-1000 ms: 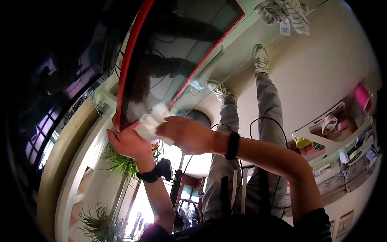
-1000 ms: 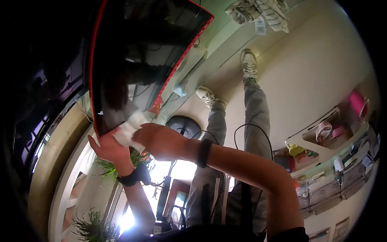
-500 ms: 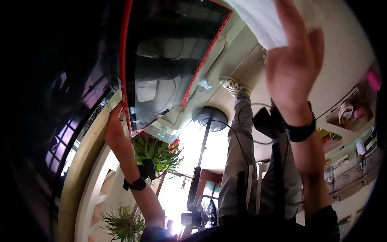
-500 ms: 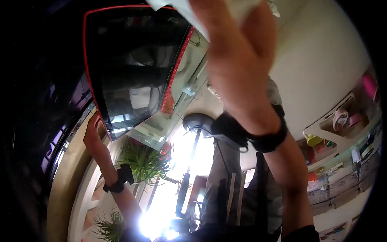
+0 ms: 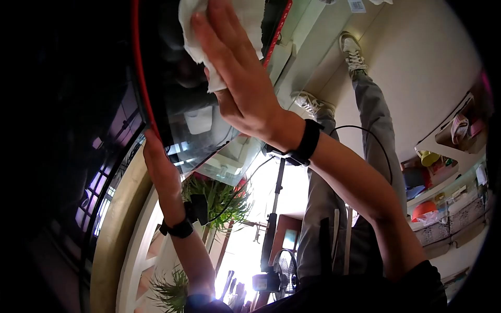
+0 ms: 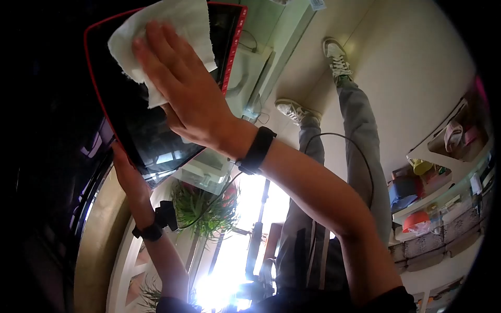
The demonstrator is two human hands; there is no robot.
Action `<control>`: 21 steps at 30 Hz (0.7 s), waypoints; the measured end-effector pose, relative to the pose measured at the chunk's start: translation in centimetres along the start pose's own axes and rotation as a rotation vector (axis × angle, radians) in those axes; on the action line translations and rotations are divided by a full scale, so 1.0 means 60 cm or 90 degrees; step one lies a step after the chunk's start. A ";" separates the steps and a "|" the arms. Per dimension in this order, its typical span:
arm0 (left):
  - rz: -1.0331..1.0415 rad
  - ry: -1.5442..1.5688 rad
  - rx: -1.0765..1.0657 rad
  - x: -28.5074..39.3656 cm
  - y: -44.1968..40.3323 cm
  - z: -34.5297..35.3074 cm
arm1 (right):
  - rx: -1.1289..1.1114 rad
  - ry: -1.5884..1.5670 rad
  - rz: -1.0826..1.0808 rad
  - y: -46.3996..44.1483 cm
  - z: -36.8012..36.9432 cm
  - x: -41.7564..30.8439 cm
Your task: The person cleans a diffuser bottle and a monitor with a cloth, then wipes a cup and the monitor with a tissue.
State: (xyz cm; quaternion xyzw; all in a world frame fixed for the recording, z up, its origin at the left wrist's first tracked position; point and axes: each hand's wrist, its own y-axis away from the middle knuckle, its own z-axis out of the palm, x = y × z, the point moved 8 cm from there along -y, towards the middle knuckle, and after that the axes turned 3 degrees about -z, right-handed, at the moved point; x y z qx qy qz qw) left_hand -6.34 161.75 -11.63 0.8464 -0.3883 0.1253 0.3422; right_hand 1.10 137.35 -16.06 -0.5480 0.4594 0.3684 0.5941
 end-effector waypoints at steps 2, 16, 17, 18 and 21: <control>-0.010 0.029 0.001 0.003 0.000 0.001 | -0.004 0.024 -0.030 0.023 0.019 -0.002; -0.030 0.060 0.001 0.027 0.012 0.005 | -0.385 -0.040 -0.109 0.272 0.149 -0.090; -0.033 0.052 0.002 0.028 0.013 0.006 | -0.435 -0.039 -0.108 0.283 0.150 -0.091; -0.019 0.028 0.001 0.029 0.013 0.004 | -0.466 -0.037 -0.126 0.292 0.147 -0.094; 0.082 -0.101 0.001 0.048 0.017 -0.001 | -0.513 -0.091 -0.103 0.308 0.131 -0.104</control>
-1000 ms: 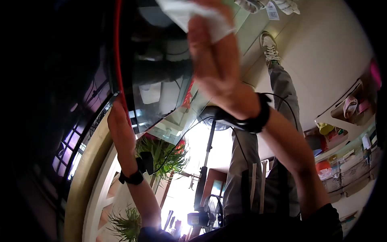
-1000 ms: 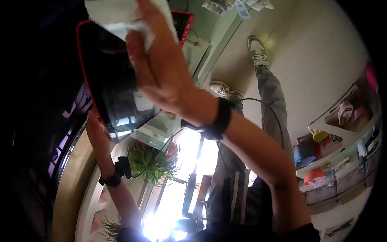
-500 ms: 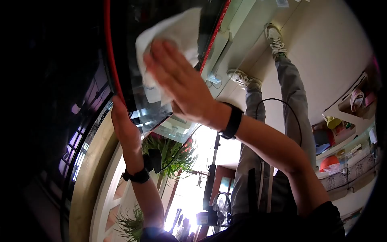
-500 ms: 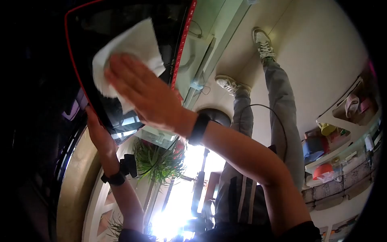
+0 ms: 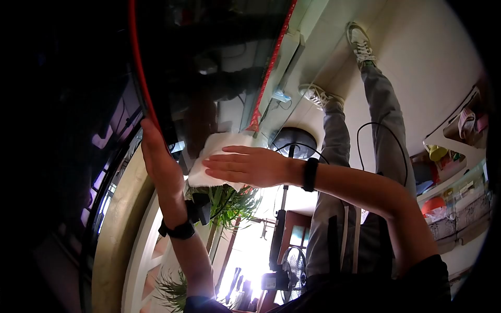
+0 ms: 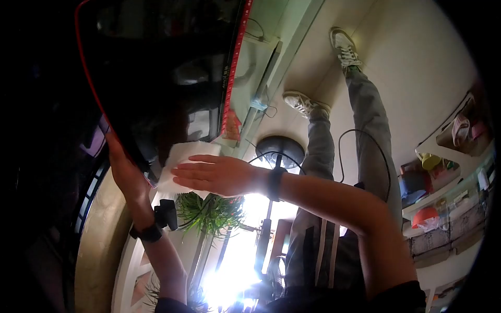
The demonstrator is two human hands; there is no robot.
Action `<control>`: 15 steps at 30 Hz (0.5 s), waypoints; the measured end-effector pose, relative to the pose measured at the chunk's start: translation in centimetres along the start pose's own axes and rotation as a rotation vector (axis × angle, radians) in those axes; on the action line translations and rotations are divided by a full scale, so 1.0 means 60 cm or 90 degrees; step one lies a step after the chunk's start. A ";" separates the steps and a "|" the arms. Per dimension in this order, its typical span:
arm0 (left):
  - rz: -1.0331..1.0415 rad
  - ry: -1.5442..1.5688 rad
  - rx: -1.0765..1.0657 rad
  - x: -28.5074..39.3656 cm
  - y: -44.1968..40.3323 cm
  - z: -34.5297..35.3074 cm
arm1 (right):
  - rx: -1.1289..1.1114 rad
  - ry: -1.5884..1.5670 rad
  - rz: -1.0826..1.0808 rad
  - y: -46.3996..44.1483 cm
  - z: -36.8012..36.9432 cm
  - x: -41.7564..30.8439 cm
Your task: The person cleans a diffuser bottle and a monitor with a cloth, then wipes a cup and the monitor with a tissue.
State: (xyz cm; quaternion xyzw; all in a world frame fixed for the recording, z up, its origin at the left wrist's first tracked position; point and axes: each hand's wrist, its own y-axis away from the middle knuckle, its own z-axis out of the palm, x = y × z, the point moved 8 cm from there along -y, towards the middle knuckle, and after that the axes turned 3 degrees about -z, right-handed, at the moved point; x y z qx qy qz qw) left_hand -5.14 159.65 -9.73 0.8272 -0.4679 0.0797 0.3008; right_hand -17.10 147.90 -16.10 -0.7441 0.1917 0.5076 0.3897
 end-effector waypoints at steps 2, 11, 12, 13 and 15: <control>0.144 -0.165 0.008 0.044 0.010 -0.009 | -0.033 -0.124 0.107 0.024 -0.003 -0.005; 0.017 0.246 -0.139 0.086 0.148 0.051 | 0.220 -1.106 0.797 0.114 -0.135 0.009; -0.066 0.375 -0.201 0.068 0.156 0.082 | 0.233 -1.115 0.798 0.115 -0.146 0.012; -0.217 0.404 -0.248 0.063 0.168 0.107 | 0.246 -1.125 0.797 0.117 -0.157 0.013; -0.265 0.542 -0.286 0.047 0.188 0.128 | 0.285 -1.138 0.796 0.121 -0.178 0.014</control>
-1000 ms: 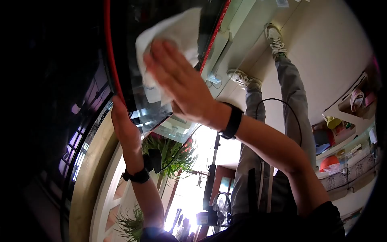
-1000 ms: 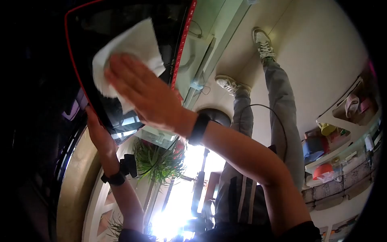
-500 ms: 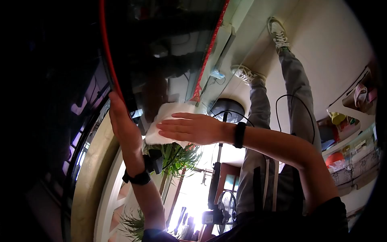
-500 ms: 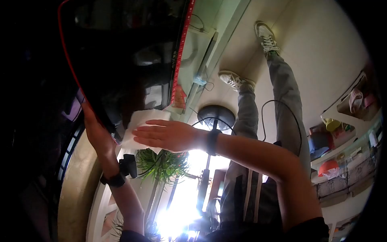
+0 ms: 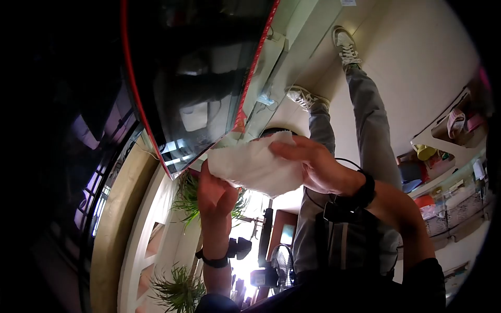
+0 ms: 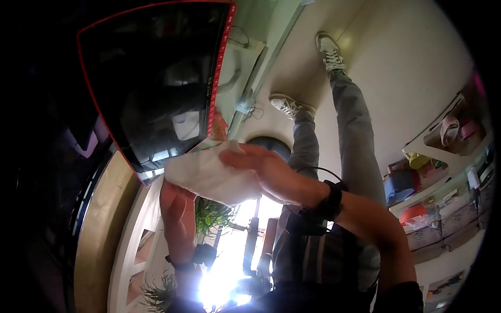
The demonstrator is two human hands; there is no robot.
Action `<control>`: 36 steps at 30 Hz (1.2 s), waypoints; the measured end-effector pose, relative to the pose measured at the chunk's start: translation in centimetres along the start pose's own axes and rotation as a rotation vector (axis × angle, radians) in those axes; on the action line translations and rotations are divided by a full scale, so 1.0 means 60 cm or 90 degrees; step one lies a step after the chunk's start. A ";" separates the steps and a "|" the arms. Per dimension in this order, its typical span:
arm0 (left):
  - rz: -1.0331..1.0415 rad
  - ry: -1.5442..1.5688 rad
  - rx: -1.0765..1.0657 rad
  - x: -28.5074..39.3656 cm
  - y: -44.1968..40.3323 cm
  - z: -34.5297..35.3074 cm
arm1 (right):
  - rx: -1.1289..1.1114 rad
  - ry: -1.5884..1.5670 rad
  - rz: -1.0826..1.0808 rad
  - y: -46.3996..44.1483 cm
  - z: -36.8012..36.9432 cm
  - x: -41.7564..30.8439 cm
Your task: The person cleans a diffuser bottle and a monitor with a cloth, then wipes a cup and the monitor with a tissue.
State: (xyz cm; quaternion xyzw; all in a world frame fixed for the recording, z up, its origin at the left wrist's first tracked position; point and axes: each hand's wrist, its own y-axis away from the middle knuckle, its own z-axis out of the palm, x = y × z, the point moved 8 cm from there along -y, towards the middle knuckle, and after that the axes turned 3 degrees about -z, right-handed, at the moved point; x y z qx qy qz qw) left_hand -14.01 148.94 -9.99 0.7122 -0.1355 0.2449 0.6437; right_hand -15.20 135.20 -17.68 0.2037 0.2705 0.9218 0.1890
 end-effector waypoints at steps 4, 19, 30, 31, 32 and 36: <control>-0.030 0.003 0.095 -0.010 -0.002 0.001 | -0.024 0.006 -0.050 0.014 -0.004 -0.026; 0.300 -0.210 0.047 0.065 0.026 0.005 | -0.159 0.255 -0.316 0.048 0.006 -0.074; 0.403 -0.376 0.253 0.030 0.071 0.031 | -0.067 -0.168 -0.228 0.005 0.077 -0.009; 0.397 -0.391 0.258 0.028 0.073 0.028 | -0.065 -0.177 -0.243 0.007 0.083 -0.012; 0.391 -0.405 0.262 0.025 0.074 0.025 | -0.061 -0.170 -0.248 0.004 0.083 -0.010; 0.465 -0.206 0.358 0.037 0.075 -0.008 | -0.035 -0.041 -0.258 0.007 0.092 -0.022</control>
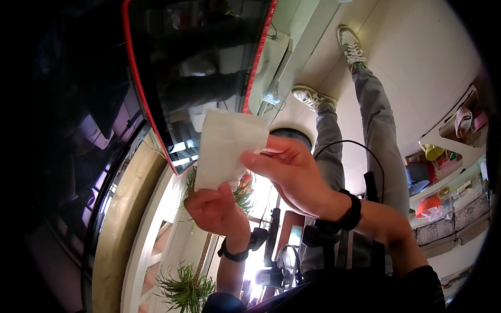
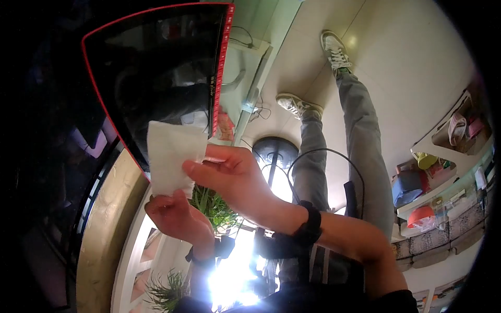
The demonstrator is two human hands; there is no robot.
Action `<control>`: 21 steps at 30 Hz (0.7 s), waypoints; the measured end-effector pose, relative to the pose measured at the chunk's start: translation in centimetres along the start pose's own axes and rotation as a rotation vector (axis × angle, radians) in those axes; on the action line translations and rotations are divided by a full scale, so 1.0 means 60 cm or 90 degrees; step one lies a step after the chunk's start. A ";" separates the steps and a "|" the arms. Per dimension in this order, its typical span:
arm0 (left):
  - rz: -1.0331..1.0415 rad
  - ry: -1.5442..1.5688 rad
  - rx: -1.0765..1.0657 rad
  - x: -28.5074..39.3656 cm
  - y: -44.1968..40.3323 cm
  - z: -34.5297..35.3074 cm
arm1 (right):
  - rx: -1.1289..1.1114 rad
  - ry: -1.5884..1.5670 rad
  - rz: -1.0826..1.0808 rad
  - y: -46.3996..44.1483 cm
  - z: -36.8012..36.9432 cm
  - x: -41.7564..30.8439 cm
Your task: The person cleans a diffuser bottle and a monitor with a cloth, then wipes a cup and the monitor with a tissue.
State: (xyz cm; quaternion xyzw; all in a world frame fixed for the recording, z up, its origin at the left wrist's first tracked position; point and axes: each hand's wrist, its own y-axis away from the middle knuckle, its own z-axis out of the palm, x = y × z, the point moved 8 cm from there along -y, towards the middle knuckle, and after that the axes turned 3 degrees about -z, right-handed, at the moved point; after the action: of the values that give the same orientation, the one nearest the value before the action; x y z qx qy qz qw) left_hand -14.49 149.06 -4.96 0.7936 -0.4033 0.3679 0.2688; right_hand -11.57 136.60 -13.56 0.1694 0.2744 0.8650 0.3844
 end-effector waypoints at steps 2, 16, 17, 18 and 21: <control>-0.001 0.023 -0.001 0.001 -0.019 -0.004 | -0.009 0.073 -0.030 -0.005 0.010 -0.010; 0.138 -0.298 -0.051 -0.009 -0.178 -0.067 | 0.143 0.523 -0.908 -0.106 0.030 -0.287; 0.082 -0.324 -0.084 -0.020 -0.192 -0.063 | 0.095 0.464 -0.932 -0.121 0.036 -0.287; 0.048 -0.259 -0.117 -0.030 -0.199 -0.060 | 0.062 0.426 -0.950 -0.133 0.045 -0.279; -0.054 -0.127 -0.138 -0.067 -0.214 -0.055 | 0.071 0.440 -0.998 -0.144 0.078 -0.223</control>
State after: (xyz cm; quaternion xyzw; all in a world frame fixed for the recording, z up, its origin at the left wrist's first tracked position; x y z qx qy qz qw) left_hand -6.54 160.03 -7.93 0.8089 -0.4315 0.2299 0.3265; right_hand 4.38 132.88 -16.17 -0.3236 0.4559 0.3376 0.7573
